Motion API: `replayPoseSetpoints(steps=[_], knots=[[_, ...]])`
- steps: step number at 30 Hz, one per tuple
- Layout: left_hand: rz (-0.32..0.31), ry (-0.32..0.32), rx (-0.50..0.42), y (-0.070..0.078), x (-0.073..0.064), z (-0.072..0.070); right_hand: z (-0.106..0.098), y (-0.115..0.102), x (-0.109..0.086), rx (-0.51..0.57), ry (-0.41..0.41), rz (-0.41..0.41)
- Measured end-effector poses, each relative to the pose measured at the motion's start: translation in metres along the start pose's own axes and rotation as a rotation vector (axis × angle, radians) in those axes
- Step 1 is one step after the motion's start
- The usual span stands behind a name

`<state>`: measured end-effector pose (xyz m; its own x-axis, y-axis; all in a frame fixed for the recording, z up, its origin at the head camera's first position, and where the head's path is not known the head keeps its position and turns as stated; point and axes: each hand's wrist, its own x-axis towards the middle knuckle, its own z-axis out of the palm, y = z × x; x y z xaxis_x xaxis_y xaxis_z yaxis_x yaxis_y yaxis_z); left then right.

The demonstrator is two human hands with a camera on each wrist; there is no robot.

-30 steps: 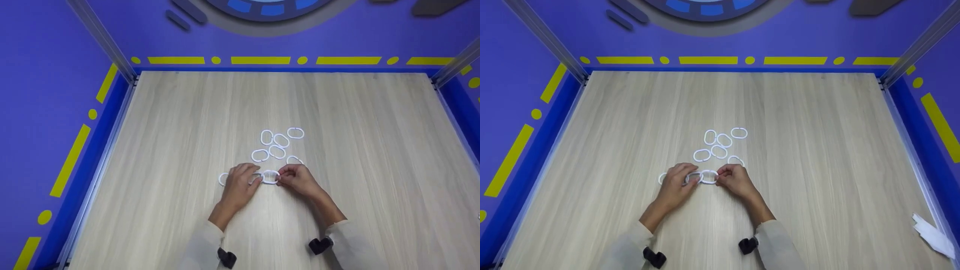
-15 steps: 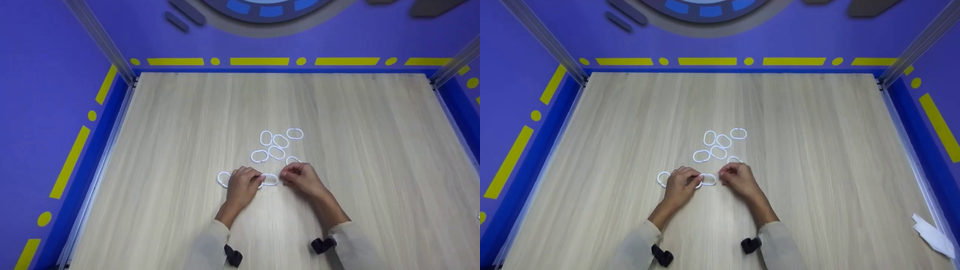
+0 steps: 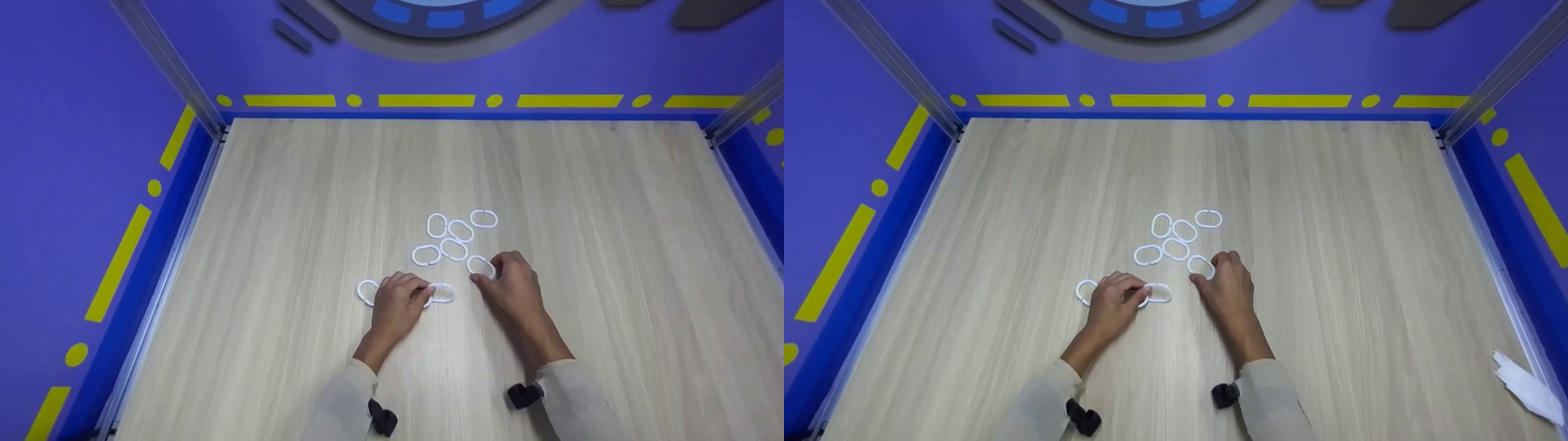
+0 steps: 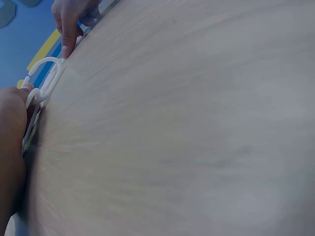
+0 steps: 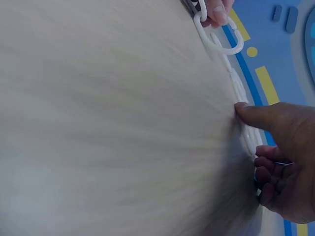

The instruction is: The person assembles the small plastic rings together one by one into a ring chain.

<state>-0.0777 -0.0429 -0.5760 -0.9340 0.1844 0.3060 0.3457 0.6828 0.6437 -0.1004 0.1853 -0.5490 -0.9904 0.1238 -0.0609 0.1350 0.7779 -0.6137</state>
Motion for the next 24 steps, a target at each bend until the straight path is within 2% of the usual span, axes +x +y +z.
replayPoseSetpoints(steps=[5, 10, 15, 20, 22, 24], knots=[[-0.004, -0.007, 0.002, 0.000, 0.000, 0.001, -0.001, 0.003, 0.000, 0.043, -0.028, -0.051], [-0.015, -0.020, 0.012, 0.000, 0.001, 0.001, -0.003, 0.009, -0.001, 0.149, -0.046, -0.117], [-0.009, -0.013, 0.020, 0.001, 0.000, 0.000, -0.004, 0.015, 0.003, 0.350, -0.101, -0.070], [-0.003, -0.012, 0.019, 0.001, 0.000, 0.000, -0.007, 0.016, 0.004, 0.634, -0.237, -0.009], [-0.005, -0.015, 0.016, 0.001, 0.001, 0.000, -0.008, 0.014, 0.004, 0.710, -0.279, -0.005], [-0.010, -0.018, 0.016, 0.001, 0.001, 0.000, -0.008, 0.010, 0.004, 0.734, -0.303, -0.019]])
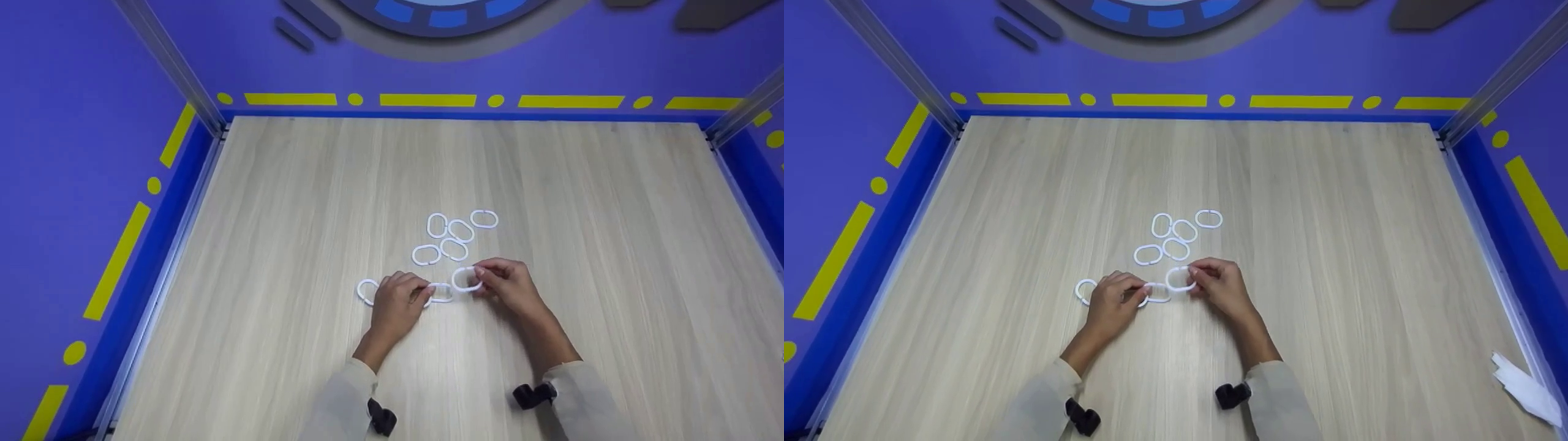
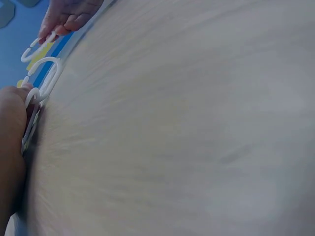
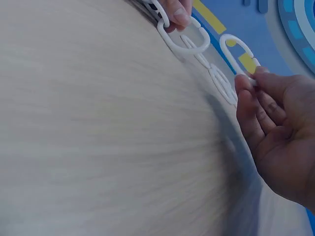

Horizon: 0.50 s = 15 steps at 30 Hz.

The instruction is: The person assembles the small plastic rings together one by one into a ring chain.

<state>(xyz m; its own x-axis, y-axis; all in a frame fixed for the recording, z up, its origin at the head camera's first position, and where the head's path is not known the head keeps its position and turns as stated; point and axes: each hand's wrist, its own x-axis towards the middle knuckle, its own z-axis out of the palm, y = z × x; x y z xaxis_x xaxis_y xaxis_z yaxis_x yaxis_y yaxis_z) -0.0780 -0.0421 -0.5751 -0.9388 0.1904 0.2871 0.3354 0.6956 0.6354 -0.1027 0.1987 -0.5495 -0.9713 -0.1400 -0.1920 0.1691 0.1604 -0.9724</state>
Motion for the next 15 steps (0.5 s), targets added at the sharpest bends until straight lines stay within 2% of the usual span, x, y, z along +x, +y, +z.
replayPoseSetpoints(steps=[8, 15], knots=[[-0.005, -0.006, -0.004, -0.001, 0.000, 0.000, 0.013, -0.008, 0.006, -0.079, -0.172, -0.070], [0.012, -0.009, -0.009, -0.002, 0.001, 0.000, 0.020, -0.008, 0.015, -0.138, -0.216, -0.095]])
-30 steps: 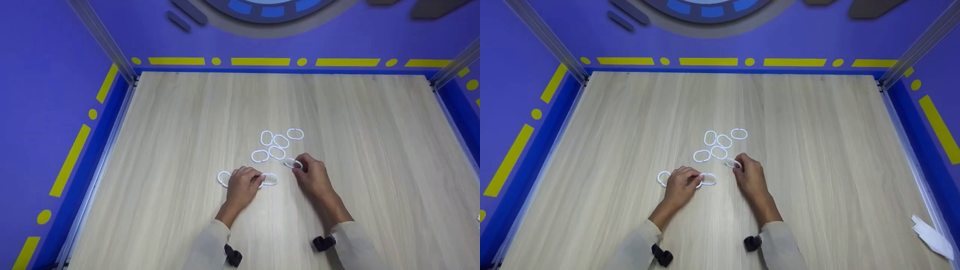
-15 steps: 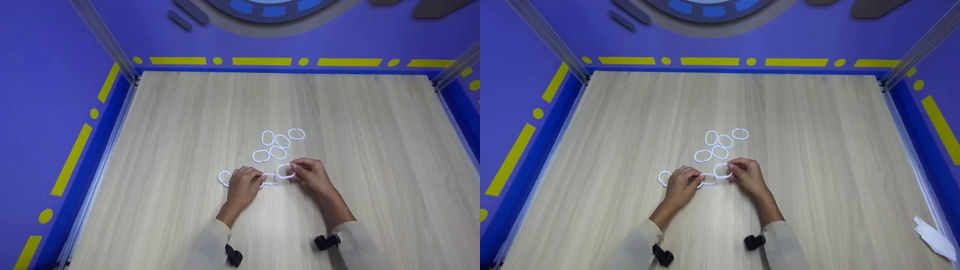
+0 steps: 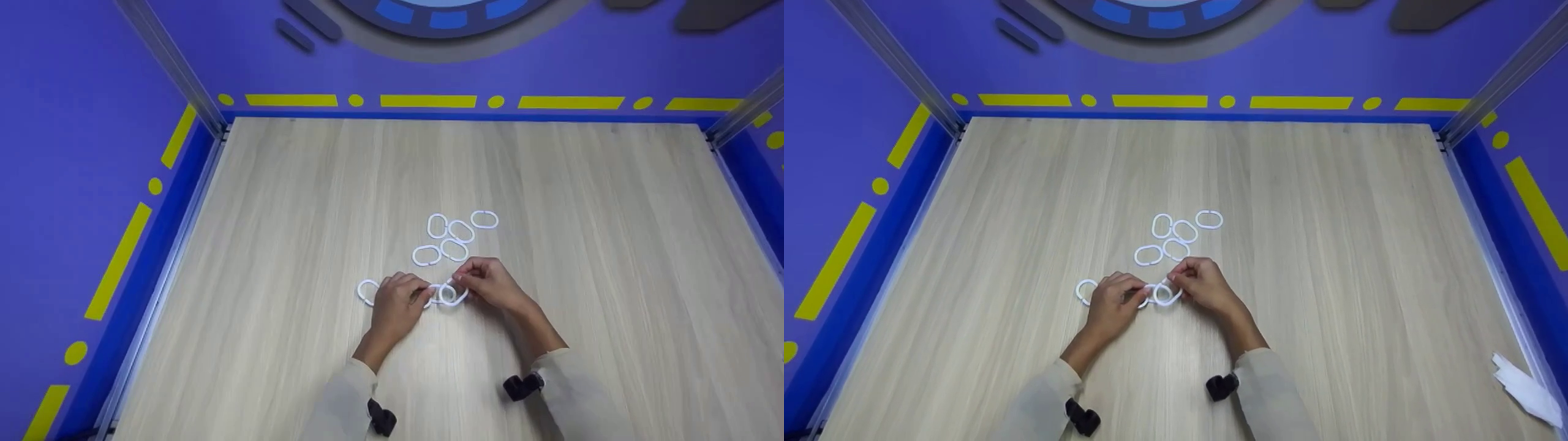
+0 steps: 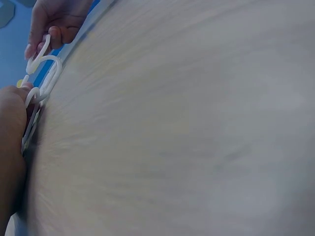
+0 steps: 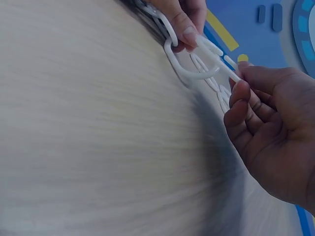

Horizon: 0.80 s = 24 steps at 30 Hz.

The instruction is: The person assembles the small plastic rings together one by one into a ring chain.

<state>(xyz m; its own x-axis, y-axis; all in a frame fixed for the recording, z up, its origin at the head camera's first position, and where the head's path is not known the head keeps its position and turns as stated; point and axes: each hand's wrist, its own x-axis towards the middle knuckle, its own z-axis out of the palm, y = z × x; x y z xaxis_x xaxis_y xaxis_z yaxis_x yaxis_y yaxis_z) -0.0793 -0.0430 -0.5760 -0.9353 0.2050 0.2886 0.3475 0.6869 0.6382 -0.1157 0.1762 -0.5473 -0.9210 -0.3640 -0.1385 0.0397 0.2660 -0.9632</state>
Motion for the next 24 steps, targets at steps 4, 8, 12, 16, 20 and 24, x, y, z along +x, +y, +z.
replayPoseSetpoints(steps=[4, 8, 12, 16, 20, 24], knots=[[0.014, 0.007, 0.004, -0.001, 0.000, 0.001, 0.004, -0.003, 0.004, -0.040, -0.017, -0.005], [0.020, 0.012, 0.002, -0.002, 0.000, 0.001, 0.007, -0.008, 0.005, -0.089, -0.020, 0.013], [0.027, 0.016, -0.002, -0.002, 0.000, 0.001, 0.009, -0.011, 0.007, -0.129, -0.014, 0.033], [0.037, 0.022, -0.007, -0.002, 0.000, 0.000, 0.009, -0.014, 0.009, -0.192, -0.004, 0.044], [0.050, 0.033, -0.014, -0.002, -0.001, 0.000, 0.010, -0.011, 0.009, -0.265, 0.005, 0.026], [0.041, 0.030, 0.001, -0.001, 0.000, 0.001, 0.009, -0.004, 0.008, -0.212, 0.079, 0.039]])
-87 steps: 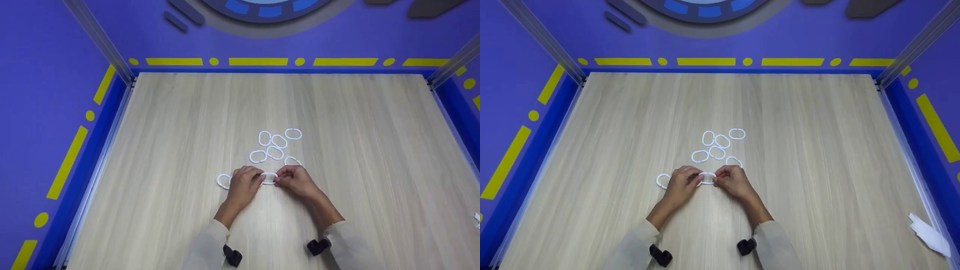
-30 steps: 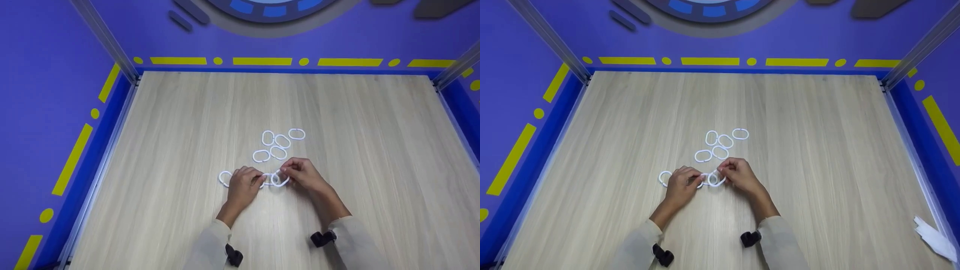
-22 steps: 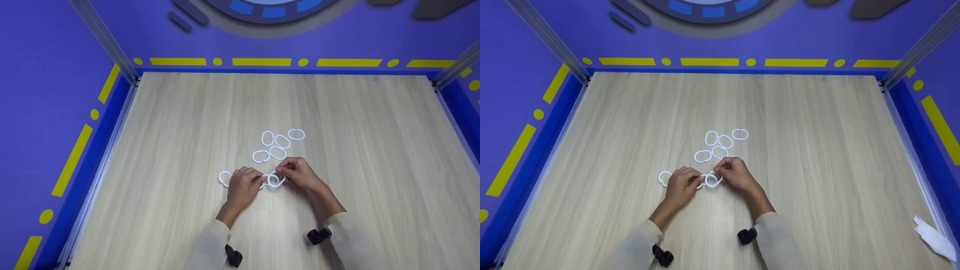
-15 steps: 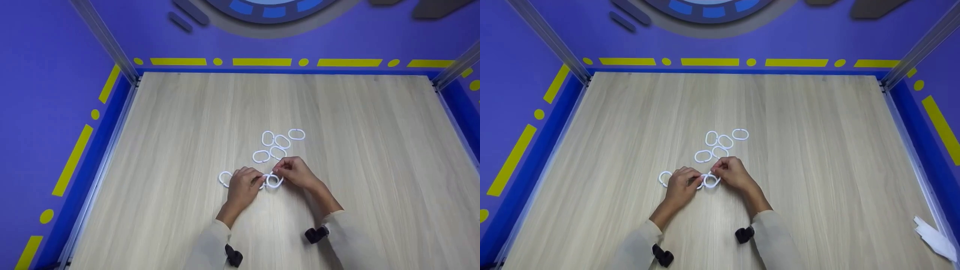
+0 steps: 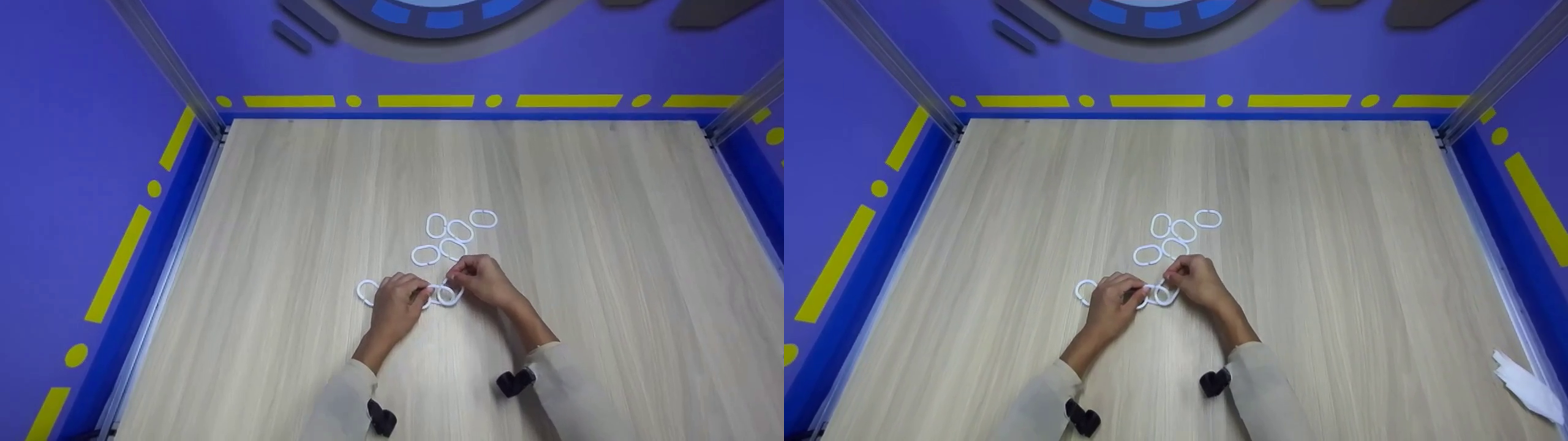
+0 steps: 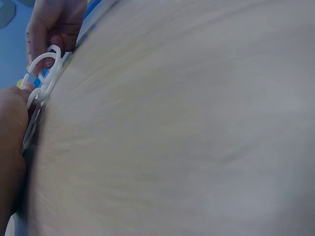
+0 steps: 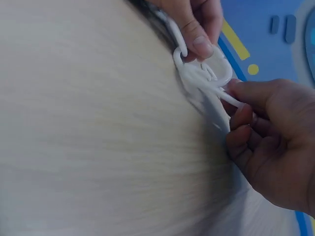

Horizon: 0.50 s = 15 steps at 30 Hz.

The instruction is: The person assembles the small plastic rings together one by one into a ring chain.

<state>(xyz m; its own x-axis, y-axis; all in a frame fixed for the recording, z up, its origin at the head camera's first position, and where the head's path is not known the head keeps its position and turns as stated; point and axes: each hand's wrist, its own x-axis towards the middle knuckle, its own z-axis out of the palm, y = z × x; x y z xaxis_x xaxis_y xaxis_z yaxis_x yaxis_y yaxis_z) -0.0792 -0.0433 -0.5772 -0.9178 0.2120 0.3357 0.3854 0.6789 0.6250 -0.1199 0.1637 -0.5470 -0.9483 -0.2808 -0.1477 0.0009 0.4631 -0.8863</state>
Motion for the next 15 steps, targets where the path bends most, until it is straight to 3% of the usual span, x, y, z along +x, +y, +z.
replayPoseSetpoints(steps=[7, 15], knots=[[-0.037, 0.003, 0.037, 0.001, 0.000, 0.001, -0.009, 0.012, -0.006, 0.214, 0.093, 0.082], [0.037, -0.030, 0.105, -0.001, -0.002, -0.003, -0.019, 0.021, -0.024, 0.277, 0.012, 0.159]])
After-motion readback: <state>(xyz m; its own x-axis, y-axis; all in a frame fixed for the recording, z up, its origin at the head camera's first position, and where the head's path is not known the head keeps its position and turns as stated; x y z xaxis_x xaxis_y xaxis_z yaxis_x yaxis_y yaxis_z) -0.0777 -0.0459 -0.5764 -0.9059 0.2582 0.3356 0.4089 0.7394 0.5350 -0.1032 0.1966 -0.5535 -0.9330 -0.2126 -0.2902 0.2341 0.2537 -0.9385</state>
